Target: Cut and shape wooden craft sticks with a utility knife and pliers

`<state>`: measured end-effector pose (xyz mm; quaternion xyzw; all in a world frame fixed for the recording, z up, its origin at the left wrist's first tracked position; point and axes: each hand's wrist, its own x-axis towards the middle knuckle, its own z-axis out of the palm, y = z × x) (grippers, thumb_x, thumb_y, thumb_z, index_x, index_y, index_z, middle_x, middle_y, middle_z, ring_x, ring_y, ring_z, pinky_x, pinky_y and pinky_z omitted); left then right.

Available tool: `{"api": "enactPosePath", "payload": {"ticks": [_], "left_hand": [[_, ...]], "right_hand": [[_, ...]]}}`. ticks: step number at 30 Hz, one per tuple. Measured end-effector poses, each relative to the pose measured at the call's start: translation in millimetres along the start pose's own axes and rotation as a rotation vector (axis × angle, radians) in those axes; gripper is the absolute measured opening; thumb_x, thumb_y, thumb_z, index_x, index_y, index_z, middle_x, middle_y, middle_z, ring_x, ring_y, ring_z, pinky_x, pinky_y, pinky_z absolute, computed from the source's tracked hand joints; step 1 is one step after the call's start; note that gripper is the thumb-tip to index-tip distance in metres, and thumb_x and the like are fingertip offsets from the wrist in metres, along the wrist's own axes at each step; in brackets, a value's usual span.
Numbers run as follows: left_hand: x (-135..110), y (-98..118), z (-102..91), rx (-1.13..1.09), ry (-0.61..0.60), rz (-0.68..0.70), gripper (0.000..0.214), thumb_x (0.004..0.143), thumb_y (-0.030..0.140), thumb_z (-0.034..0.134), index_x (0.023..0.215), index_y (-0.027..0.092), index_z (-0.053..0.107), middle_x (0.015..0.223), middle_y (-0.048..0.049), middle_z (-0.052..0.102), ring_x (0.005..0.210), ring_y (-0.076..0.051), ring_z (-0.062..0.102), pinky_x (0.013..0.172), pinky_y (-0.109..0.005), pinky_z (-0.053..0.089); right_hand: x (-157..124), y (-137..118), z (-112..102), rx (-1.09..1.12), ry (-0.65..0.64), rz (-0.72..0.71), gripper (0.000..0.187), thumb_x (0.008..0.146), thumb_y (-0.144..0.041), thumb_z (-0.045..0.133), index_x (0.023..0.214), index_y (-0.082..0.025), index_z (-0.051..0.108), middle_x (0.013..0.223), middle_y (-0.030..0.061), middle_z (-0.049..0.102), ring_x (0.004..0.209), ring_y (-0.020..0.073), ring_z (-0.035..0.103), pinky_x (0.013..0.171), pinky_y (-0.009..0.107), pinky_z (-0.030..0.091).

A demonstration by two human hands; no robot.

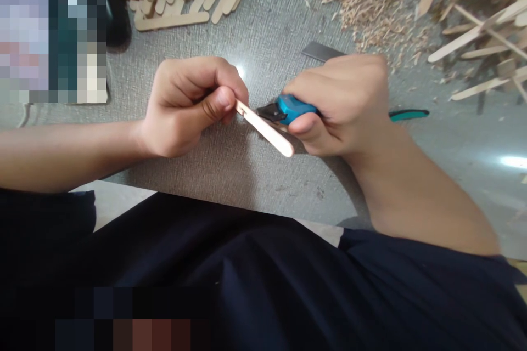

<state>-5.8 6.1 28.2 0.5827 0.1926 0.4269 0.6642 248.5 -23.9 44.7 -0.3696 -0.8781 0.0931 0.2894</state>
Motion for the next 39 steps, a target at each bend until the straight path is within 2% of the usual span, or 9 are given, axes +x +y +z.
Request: {"api": "enactPosePath", "payload": {"ticks": [5,9,14,19,24,29,32,35,39], "left_hand": [[0.4,-5.7,-1.3,-0.034,-0.028,0.086,0.052,0.109,0.069,0.076,0.085,0.022,0.076,0.07,0.0041,0.064,0.071,-0.008,0.068,0.07,-0.024,0.054],[1.8,-7.3,-2.2,-0.047,-0.045,0.116,0.053,0.105,0.071,0.08,0.085,0.022,0.076,0.066,0.0047,0.059,0.07,-0.008,0.067,0.068,-0.024,0.053],[0.9,-3.6,-1.0,-0.05,-0.009,0.034,0.059,0.1,0.077,0.081,0.08,0.022,0.075,0.066,0.0038,0.064,0.061,-0.008,0.063,0.061,-0.025,0.052],[-2.5,3.0,-0.6,-0.088,-0.031,-0.002,0.05,0.102,0.066,0.085,0.084,0.02,0.078,0.067,0.0046,0.066,0.062,-0.006,0.067,0.06,-0.022,0.055],[6.2,7.2,6.9,0.026,0.035,-0.143,0.054,0.106,0.074,0.073,0.094,0.021,0.076,0.072,0.0021,0.069,0.071,-0.012,0.077,0.057,-0.022,0.056],[12.9,7.2,13.0,0.074,0.03,-0.171,0.052,0.109,0.071,0.07,0.1,0.021,0.074,0.077,0.0019,0.07,0.077,-0.012,0.08,0.058,-0.02,0.056],[7.6,4.6,9.3,0.064,0.011,-0.127,0.051,0.11,0.068,0.071,0.095,0.02,0.073,0.075,0.003,0.068,0.073,-0.01,0.077,0.059,-0.019,0.055],[0.9,0.3,4.6,-0.02,-0.026,0.018,0.046,0.113,0.056,0.074,0.087,0.018,0.074,0.07,0.0053,0.065,0.064,-0.005,0.069,0.06,-0.017,0.052],[-1.7,-3.7,3.6,-0.1,0.012,0.105,0.043,0.112,0.048,0.08,0.082,0.017,0.076,0.065,0.007,0.062,0.057,0.0,0.061,0.059,-0.014,0.047]], "right_hand": [[1.2,-2.5,-0.4,-0.003,-0.021,0.009,0.077,0.125,-0.073,0.02,0.081,-0.024,0.06,0.062,0.0009,0.051,0.057,0.016,0.043,0.059,0.038,0.033],[-0.4,-3.8,1.6,-0.022,-0.015,0.027,0.079,0.125,-0.073,0.017,0.08,-0.023,0.059,0.063,0.0013,0.051,0.058,0.016,0.045,0.061,0.037,0.032],[-2.2,-3.0,1.6,-0.053,-0.017,0.034,0.079,0.125,-0.072,0.019,0.078,-0.023,0.059,0.061,0.0016,0.052,0.056,0.0161,0.045,0.058,0.037,0.03],[-2.3,-1.2,-1.5,-0.084,-0.065,0.023,0.08,0.123,-0.074,0.017,0.079,-0.024,0.061,0.062,0.0019,0.054,0.056,0.0171,0.046,0.056,0.039,0.031],[-2.1,1.9,-1.2,-0.013,-0.028,-0.008,0.076,0.124,-0.072,0.022,0.082,-0.024,0.062,0.062,0.0005,0.053,0.056,0.0166,0.046,0.056,0.038,0.031],[-0.5,1.7,-2.4,-0.018,-0.044,-0.034,0.075,0.127,-0.068,0.02,0.084,-0.024,0.062,0.062,0.0003,0.054,0.056,0.0159,0.048,0.056,0.036,0.032],[0.3,-0.3,-4.0,-0.01,-0.062,-0.023,0.077,0.126,-0.07,0.018,0.084,-0.023,0.063,0.062,0.0006,0.054,0.057,0.0159,0.049,0.057,0.037,0.033],[0.4,-1.2,-5.5,-0.013,-0.09,0.006,0.081,0.125,-0.073,0.013,0.083,-0.024,0.062,0.063,0.0011,0.054,0.058,0.0166,0.048,0.057,0.037,0.033],[0.6,0.2,-8.1,-0.003,-0.127,-0.024,0.079,0.126,-0.071,0.015,0.084,-0.024,0.062,0.063,0.0007,0.053,0.058,0.0169,0.048,0.057,0.037,0.034]]}}
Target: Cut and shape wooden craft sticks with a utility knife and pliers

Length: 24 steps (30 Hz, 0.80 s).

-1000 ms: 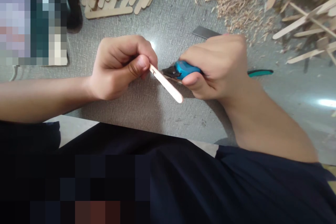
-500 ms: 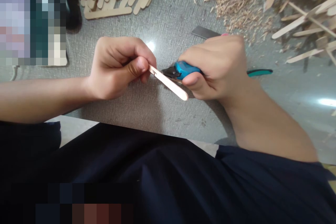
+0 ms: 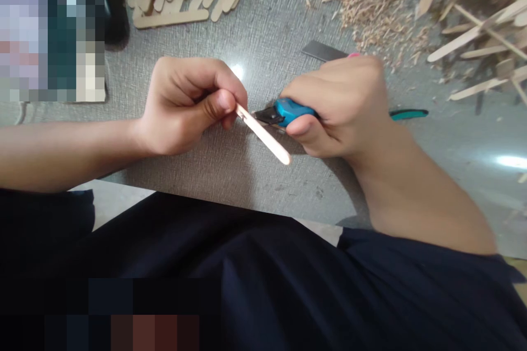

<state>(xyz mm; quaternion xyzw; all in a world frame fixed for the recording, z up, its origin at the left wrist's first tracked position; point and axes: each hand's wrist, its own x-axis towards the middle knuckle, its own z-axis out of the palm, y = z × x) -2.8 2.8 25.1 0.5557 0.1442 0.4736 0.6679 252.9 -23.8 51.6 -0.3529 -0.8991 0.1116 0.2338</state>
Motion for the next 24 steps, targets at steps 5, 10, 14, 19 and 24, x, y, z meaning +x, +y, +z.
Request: {"api": "enactPosePath", "payload": {"ticks": [5,10,14,19,24], "left_hand": [[0.9,1.5,0.3,-0.026,0.003,-0.064,0.037,0.106,0.042,0.088,0.081,0.016,0.078,0.062,0.0058,0.064,0.055,-0.002,0.061,0.057,-0.014,0.047],[-0.4,4.9,-1.6,-0.021,0.002,-0.158,0.044,0.104,0.05,0.09,0.079,0.017,0.076,0.062,0.0048,0.065,0.057,-0.004,0.065,0.059,-0.017,0.051],[-0.2,7.0,-3.0,0.022,-0.048,-0.179,0.052,0.106,0.061,0.083,0.08,0.017,0.074,0.062,0.0043,0.065,0.058,-0.005,0.064,0.058,-0.018,0.051],[0.0,11.7,-3.6,0.011,-0.111,-0.172,0.047,0.111,0.053,0.078,0.084,0.016,0.075,0.069,0.0053,0.066,0.064,-0.003,0.066,0.066,-0.015,0.055],[0.1,12.0,-1.1,-0.02,-0.096,-0.153,0.048,0.11,0.055,0.08,0.083,0.016,0.075,0.068,0.0049,0.064,0.063,-0.004,0.067,0.062,-0.017,0.055]], "right_hand": [[-0.1,0.5,-1.8,-0.009,-0.032,-0.001,0.075,0.127,-0.068,0.017,0.081,-0.026,0.058,0.061,0.0007,0.051,0.057,0.0179,0.046,0.056,0.038,0.034],[0.2,-1.8,-0.3,-0.012,-0.024,-0.001,0.076,0.127,-0.069,0.016,0.08,-0.025,0.057,0.062,0.0005,0.051,0.057,0.0164,0.046,0.057,0.037,0.032],[2.0,-4.4,0.8,0.003,-0.014,0.001,0.075,0.127,-0.068,0.017,0.08,-0.024,0.056,0.062,0.0014,0.05,0.056,0.0166,0.044,0.057,0.038,0.03],[2.8,-3.8,1.0,0.055,0.014,-0.032,0.076,0.128,-0.068,0.019,0.088,-0.022,0.064,0.065,0.0009,0.055,0.057,0.0148,0.05,0.058,0.036,0.035],[1.2,-2.8,-0.1,0.083,0.003,-0.007,0.076,0.127,-0.07,0.02,0.088,-0.023,0.065,0.065,0.0008,0.056,0.057,0.0152,0.052,0.06,0.036,0.038]]}}
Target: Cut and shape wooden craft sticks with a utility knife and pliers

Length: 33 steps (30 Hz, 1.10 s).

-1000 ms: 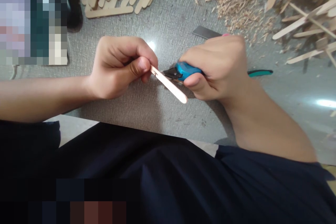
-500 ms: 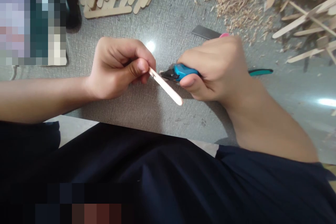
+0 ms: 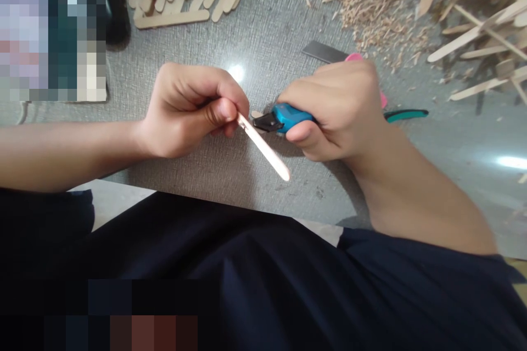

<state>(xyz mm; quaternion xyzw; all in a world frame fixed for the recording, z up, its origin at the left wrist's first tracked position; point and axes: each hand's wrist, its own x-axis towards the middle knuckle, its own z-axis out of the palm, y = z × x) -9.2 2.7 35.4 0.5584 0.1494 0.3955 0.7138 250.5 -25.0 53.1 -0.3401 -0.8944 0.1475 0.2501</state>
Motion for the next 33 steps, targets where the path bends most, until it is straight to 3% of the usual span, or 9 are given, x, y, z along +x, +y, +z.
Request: {"api": "enactPosePath", "payload": {"ticks": [4,8,14,16,24,29,33], "left_hand": [[1.1,-1.0,2.9,-0.077,0.012,0.024,0.043,0.109,0.047,0.083,0.081,0.015,0.076,0.071,0.0061,0.066,0.06,0.001,0.061,0.06,-0.013,0.051],[1.8,0.8,3.3,-0.091,-0.019,0.015,0.045,0.109,0.051,0.081,0.081,0.015,0.074,0.073,0.0066,0.066,0.063,0.0,0.065,0.064,-0.014,0.053],[3.9,6.3,2.9,0.071,0.001,-0.095,0.065,0.102,0.078,0.075,0.076,0.018,0.067,0.07,0.0048,0.065,0.063,-0.004,0.069,0.057,-0.017,0.053],[5.0,6.0,3.2,0.081,0.002,-0.091,0.067,0.102,0.08,0.074,0.074,0.019,0.065,0.071,0.0051,0.066,0.062,-0.003,0.068,0.058,-0.016,0.055],[3.6,-3.6,4.0,-0.027,0.044,-0.031,0.058,0.101,0.069,0.085,0.075,0.019,0.07,0.063,0.0069,0.063,0.055,-0.002,0.062,0.056,-0.017,0.052],[-0.7,-5.6,2.7,-0.101,0.036,-0.074,0.049,0.101,0.059,0.09,0.082,0.018,0.073,0.061,0.0052,0.066,0.054,-0.006,0.066,0.052,-0.019,0.049],[-3.5,-1.3,5.5,-0.114,0.069,-0.105,0.049,0.102,0.061,0.088,0.085,0.018,0.072,0.06,0.0034,0.07,0.048,-0.005,0.058,0.048,-0.021,0.041]], "right_hand": [[-0.5,-0.5,-0.8,0.052,-0.017,0.033,0.076,0.125,-0.074,0.02,0.087,-0.024,0.064,0.065,0.0016,0.054,0.058,0.0167,0.051,0.06,0.038,0.038],[-0.2,-1.5,0.2,0.115,-0.007,0.037,0.074,0.125,-0.075,0.023,0.086,-0.024,0.06,0.067,0.0014,0.051,0.059,0.0171,0.049,0.061,0.039,0.036],[-2.0,0.5,0.5,0.093,-0.031,0.059,0.079,0.124,-0.078,0.019,0.085,-0.024,0.061,0.066,0.0016,0.052,0.058,0.0166,0.05,0.062,0.038,0.038],[-2.6,2.6,-0.4,0.086,-0.042,0.049,0.079,0.124,-0.078,0.019,0.086,-0.024,0.063,0.066,0.0019,0.053,0.058,0.0171,0.05,0.062,0.038,0.038],[0.7,1.7,-1.4,0.024,-0.028,0.023,0.075,0.126,-0.071,0.02,0.087,-0.024,0.064,0.064,0.0018,0.054,0.058,0.0181,0.051,0.059,0.038,0.036],[-2.8,3.4,4.6,-0.012,0.06,0.037,0.074,0.125,-0.071,0.022,0.082,-0.024,0.06,0.062,-0.0001,0.049,0.056,0.016,0.046,0.056,0.039,0.031],[-4.8,5.7,6.5,-0.052,0.07,0.024,0.073,0.126,-0.07,0.023,0.084,-0.024,0.061,0.063,0.0003,0.053,0.057,0.016,0.049,0.056,0.039,0.032]]}}
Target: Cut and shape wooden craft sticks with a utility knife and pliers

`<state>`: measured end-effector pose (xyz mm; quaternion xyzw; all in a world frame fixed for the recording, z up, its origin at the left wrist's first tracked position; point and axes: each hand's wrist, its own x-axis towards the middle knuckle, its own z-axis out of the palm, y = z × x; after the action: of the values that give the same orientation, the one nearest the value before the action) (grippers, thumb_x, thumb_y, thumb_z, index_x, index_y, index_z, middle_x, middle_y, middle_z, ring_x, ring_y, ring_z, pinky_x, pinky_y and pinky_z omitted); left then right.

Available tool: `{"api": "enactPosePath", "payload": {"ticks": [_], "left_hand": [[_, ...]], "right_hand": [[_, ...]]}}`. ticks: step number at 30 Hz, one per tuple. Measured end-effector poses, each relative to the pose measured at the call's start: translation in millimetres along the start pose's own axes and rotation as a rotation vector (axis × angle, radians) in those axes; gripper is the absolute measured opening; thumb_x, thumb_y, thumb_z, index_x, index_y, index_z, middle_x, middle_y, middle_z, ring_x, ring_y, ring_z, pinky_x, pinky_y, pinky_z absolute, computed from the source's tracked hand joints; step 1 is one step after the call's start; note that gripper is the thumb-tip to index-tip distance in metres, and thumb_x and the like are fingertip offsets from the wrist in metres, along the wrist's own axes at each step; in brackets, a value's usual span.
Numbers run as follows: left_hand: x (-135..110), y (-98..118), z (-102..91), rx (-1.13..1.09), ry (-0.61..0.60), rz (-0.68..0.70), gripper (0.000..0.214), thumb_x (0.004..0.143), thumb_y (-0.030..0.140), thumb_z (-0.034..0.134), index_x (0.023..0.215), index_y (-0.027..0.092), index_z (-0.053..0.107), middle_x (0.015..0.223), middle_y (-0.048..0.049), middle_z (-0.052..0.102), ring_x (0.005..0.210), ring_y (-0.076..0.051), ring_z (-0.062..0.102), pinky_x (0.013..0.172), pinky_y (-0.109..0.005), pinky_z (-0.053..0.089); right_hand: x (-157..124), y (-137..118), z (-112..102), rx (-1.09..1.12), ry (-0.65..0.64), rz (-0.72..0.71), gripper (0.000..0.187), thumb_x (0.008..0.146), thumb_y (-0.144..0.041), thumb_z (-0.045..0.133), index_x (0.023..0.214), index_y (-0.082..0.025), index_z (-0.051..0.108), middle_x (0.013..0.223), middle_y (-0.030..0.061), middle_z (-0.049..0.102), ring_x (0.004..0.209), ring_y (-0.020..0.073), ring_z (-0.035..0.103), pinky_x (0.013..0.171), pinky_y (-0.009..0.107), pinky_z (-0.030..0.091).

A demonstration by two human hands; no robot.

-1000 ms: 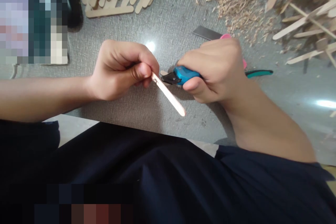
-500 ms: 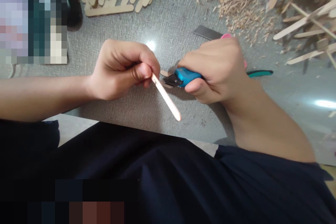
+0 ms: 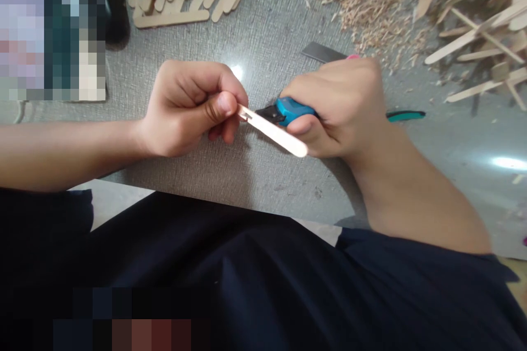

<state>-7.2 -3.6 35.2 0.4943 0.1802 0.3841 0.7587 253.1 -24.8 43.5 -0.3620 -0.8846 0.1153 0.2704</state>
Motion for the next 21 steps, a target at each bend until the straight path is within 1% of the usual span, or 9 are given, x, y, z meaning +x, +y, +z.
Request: {"api": "enactPosePath", "payload": {"ticks": [4,7,9,11,12,13,15,18,21], "left_hand": [[-1.9,-2.8,1.3,0.006,0.021,-0.043,0.051,0.104,0.063,0.085,0.085,0.02,0.069,0.062,0.0023,0.072,0.047,-0.006,0.055,0.047,-0.023,0.041],[-2.4,-8.2,-2.2,-0.009,-0.04,-0.002,0.047,0.105,0.06,0.085,0.09,0.02,0.068,0.065,0.0024,0.074,0.049,-0.006,0.058,0.048,-0.022,0.043],[-3.0,-9.1,-4.6,0.006,-0.086,0.013,0.049,0.105,0.064,0.083,0.09,0.021,0.068,0.066,0.0029,0.074,0.049,-0.007,0.059,0.047,-0.022,0.045],[-3.9,-7.5,-5.9,0.056,-0.08,-0.033,0.052,0.107,0.069,0.078,0.089,0.021,0.069,0.067,0.0018,0.075,0.05,-0.007,0.06,0.049,-0.023,0.046],[-4.2,-6.6,-6.0,0.102,-0.079,-0.108,0.052,0.108,0.07,0.074,0.09,0.021,0.071,0.072,-0.0006,0.078,0.055,-0.007,0.062,0.054,-0.024,0.049],[-4.4,-5.9,-5.9,0.09,-0.06,-0.103,0.052,0.109,0.068,0.075,0.09,0.02,0.072,0.071,-0.0005,0.077,0.055,-0.007,0.061,0.054,-0.023,0.048],[-3.9,-5.9,-5.0,-0.024,-0.103,0.027,0.046,0.104,0.06,0.086,0.088,0.02,0.07,0.063,0.0029,0.073,0.047,-0.005,0.054,0.046,-0.022,0.039],[-1.7,-6.8,-2.7,-0.004,-0.048,-0.036,0.044,0.106,0.054,0.085,0.084,0.02,0.068,0.061,0.0038,0.071,0.046,-0.006,0.052,0.045,-0.021,0.039],[0.9,-5.4,-0.7,0.025,-0.012,-0.09,0.051,0.106,0.063,0.082,0.08,0.023,0.063,0.057,0.0055,0.065,0.044,-0.006,0.051,0.045,-0.021,0.04]], "right_hand": [[0.4,-0.4,2.3,-0.028,0.032,-0.007,0.071,0.126,-0.068,0.024,0.085,-0.023,0.061,0.064,0.0005,0.055,0.057,0.0154,0.05,0.057,0.038,0.033],[0.2,-0.7,5.8,-0.059,0.066,0.009,0.074,0.125,-0.071,0.022,0.083,-0.023,0.059,0.062,-0.0005,0.052,0.055,0.0139,0.049,0.058,0.034,0.033],[-0.4,-0.8,7.7,-0.072,0.08,0.039,0.075,0.124,-0.072,0.019,0.081,-0.023,0.058,0.061,-0.0009,0.049,0.053,0.0137,0.047,0.059,0.033,0.031],[-1.0,-0.9,8.6,-0.053,0.073,0.042,0.073,0.124,-0.07,0.02,0.081,-0.023,0.057,0.061,-0.0009,0.049,0.054,0.0138,0.047,0.059,0.033,0.03],[-1.1,-0.9,8.6,-0.036,0.08,0.031,0.071,0.124,-0.068,0.023,0.082,-0.023,0.057,0.061,-0.0011,0.049,0.054,0.0137,0.046,0.059,0.033,0.029],[-1.1,-0.8,8.4,-0.021,0.086,0.023,0.069,0.124,-0.068,0.025,0.082,-0.023,0.057,0.062,-0.0012,0.049,0.054,0.0134,0.046,0.059,0.033,0.029],[-0.8,-0.6,7.7,-0.013,0.088,0.019,0.069,0.124,-0.068,0.026,0.083,-0.023,0.058,0.062,-0.0012,0.048,0.054,0.013,0.046,0.059,0.034,0.03],[-0.3,-0.2,6.8,-0.004,0.092,0.029,0.074,0.124,-0.072,0.026,0.083,-0.022,0.061,0.061,-0.0008,0.05,0.053,0.0125,0.048,0.058,0.034,0.033],[-1.0,0.3,7.0,0.016,0.104,0.058,0.079,0.124,-0.076,0.026,0.081,-0.022,0.065,0.06,0.0002,0.056,0.052,0.013,0.053,0.057,0.033,0.036]]}}
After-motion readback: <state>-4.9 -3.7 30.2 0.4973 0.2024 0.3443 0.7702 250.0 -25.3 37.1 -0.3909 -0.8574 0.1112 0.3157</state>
